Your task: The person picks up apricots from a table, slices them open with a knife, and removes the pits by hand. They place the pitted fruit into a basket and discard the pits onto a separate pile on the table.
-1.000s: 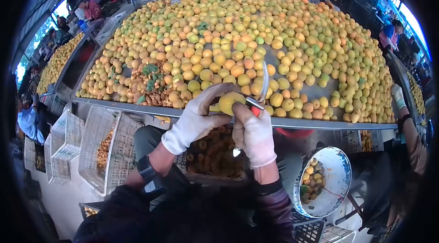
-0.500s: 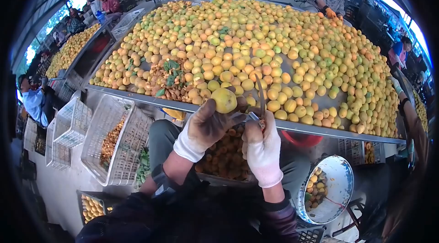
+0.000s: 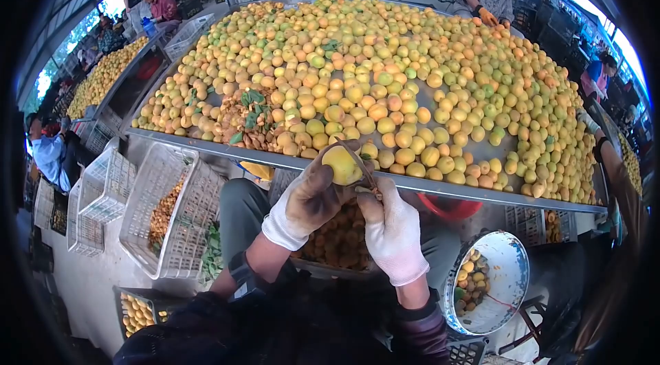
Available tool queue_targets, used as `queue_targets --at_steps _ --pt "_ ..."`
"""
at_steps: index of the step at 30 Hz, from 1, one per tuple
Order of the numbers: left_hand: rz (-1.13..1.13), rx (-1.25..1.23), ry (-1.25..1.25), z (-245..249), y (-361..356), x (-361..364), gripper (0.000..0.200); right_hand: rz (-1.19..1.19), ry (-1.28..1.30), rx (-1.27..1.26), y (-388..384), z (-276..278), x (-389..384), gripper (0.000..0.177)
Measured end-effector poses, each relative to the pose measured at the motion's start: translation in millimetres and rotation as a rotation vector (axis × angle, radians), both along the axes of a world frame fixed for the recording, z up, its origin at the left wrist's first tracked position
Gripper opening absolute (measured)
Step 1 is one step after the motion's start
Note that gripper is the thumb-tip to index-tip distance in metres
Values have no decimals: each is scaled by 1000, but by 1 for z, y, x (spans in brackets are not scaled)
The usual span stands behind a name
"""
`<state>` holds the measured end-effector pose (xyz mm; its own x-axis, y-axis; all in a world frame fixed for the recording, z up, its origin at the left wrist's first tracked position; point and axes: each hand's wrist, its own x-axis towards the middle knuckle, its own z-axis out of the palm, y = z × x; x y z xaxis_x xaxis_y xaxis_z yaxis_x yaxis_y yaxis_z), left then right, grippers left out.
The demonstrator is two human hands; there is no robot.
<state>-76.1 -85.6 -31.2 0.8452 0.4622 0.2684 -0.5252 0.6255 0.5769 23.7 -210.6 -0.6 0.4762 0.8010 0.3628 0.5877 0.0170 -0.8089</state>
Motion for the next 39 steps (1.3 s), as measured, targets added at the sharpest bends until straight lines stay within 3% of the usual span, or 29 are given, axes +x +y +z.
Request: queue_targets --at_steps 4,9,16,19,21,23,25,26,27,30,31,32,33,35,36,37,38,39 --pt "23 67 63 -1 -5 3 72 -30 -5 40 -2 -4 0 25" --pt "-8 -153 41 -12 -17 9 68 -47 -5 31 -5 -11 0 28" --pt "-79 -75 9 -11 -16 9 65 -10 -16 -74 -15 -3 4 29" --pt "-78 -64 75 -4 -7 2 50 79 10 -163 -24 3 11 26" --pt "-116 609 318 15 9 -8 48 146 31 -220 -29 2 17 24" --pt "-111 662 417 15 2 -6 49 185 152 -289 -29 -1 23 19" --pt "-101 169 205 -6 -11 5 50 84 237 -137 -24 -20 14 20" --pt "-61 -117 104 -22 -26 14 51 66 338 -66 -19 -27 5 32" --pt "-157 -258 24 -21 -35 19 51 50 440 1 -15 -34 -3 45" --pt "-139 -293 60 -22 -35 19 50 38 349 47 -14 -47 -2 49" --pt "-99 -145 94 -21 -28 16 50 80 319 22 -17 -45 1 49" --pt "-57 1 130 -19 -20 11 49 114 394 -114 -26 -32 7 24" --pt "-60 176 331 -3 -11 2 45 140 338 -130 -27 -28 14 23" --pt "-48 825 445 11 8 0 42 250 295 -248 -31 -25 28 27" --pt "-115 745 452 10 6 1 44 248 293 -254 -33 -25 28 27" --pt "-116 740 448 7 -1 3 44 266 567 -242 -34 -26 26 31" --pt "-34 489 383 0 -12 7 48 283 837 -221 -33 -28 25 35" --pt "48 241 314 -7 -24 11 51 248 754 -117 -30 -40 20 40"
